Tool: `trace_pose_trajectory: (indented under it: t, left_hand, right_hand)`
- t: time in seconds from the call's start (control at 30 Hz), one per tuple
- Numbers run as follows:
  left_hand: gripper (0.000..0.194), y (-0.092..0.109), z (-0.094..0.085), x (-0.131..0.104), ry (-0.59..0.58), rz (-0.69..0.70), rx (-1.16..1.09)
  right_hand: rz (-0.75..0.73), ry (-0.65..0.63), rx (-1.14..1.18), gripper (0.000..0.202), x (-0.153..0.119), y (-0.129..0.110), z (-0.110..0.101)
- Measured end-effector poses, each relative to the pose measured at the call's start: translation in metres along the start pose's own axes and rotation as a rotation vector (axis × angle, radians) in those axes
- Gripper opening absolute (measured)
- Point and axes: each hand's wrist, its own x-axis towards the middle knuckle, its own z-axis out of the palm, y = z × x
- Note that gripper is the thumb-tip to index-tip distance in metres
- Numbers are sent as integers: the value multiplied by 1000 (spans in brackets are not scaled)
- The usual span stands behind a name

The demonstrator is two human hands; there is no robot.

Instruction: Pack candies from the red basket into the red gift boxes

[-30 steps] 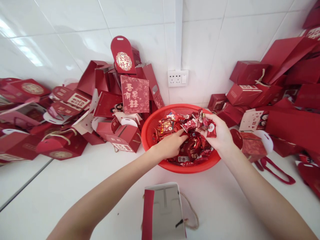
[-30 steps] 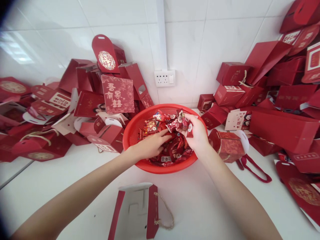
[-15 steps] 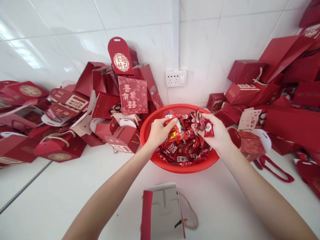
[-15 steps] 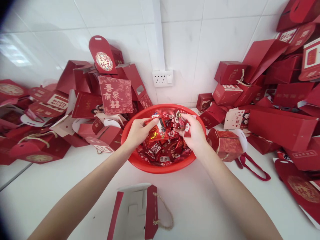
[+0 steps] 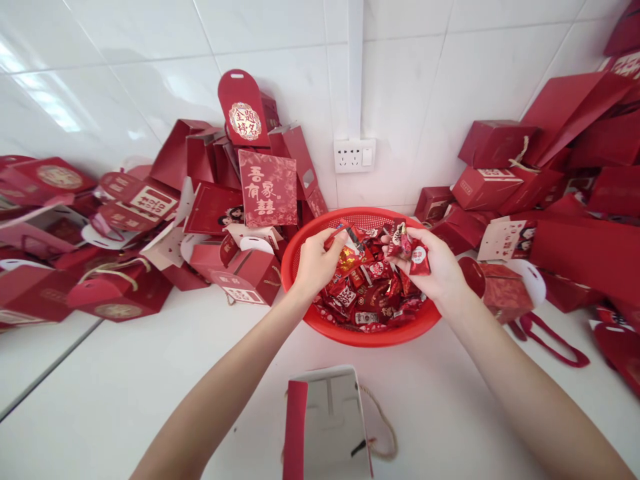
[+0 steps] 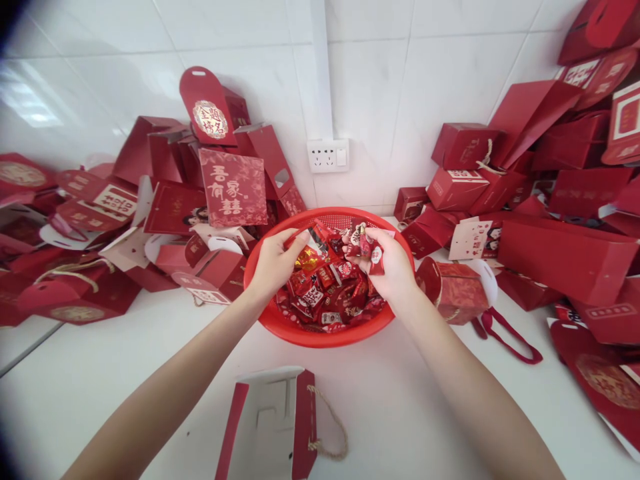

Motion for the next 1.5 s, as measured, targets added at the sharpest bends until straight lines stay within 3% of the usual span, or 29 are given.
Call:
trace_pose_trajectory:
  t: [0.17, 0.27, 0.37, 0.43, 0.53, 0.63, 0.73, 0.8, 0.87, 0.97, 1.1, 1.23, 1.5]
  left_hand:
    - [19, 3, -1, 0, 29, -119, 66]
    - [26, 1, -2, 0, 31, -43, 234]
    - [40, -2, 0, 1, -56, 102, 446]
    - [41, -1, 4, 1, -157, 199, 527]
    - [38, 4, 12, 6, -401, 299, 663]
    - [39, 9, 22, 17, -661, 300, 910]
    - [58, 10, 33, 30, -800, 274, 996]
    - [54, 9, 38, 36, -833, 273, 975]
    - [35, 6, 40, 39, -851, 283, 932]
    - [17, 3, 33, 43, -874, 279, 834]
    - [36, -4, 14, 52, -875, 166, 620]
    - [28, -10, 3, 59, -739, -54, 204]
    - [18, -8, 0, 59, -653, -46, -35]
  right_hand:
    - [-20, 60, 16, 10, 0, 0, -1]
    - [-31, 96, 24, 12, 0, 0, 0]
    - [-45, 102, 19, 15, 1, -1, 1]
    - [-65, 106, 27, 14, 1, -1, 1]
    - [-103, 124, 55, 11, 2, 1, 0]
    - [-154, 138, 72, 6, 4, 3, -2]
    - [-195, 134, 68, 2, 5, 5, -4]
    - [-195, 123, 60, 4, 5, 5, -6]
    - [-190, 120, 62, 4, 6, 5, -6]
    - [-206, 112, 65, 5, 6, 5, -6]
    - [-236, 89, 54, 7, 7, 5, -6]
    - [-237, 94, 65, 7, 8, 5, -7]
    - [-196, 112, 77, 2, 3, 3, -3]
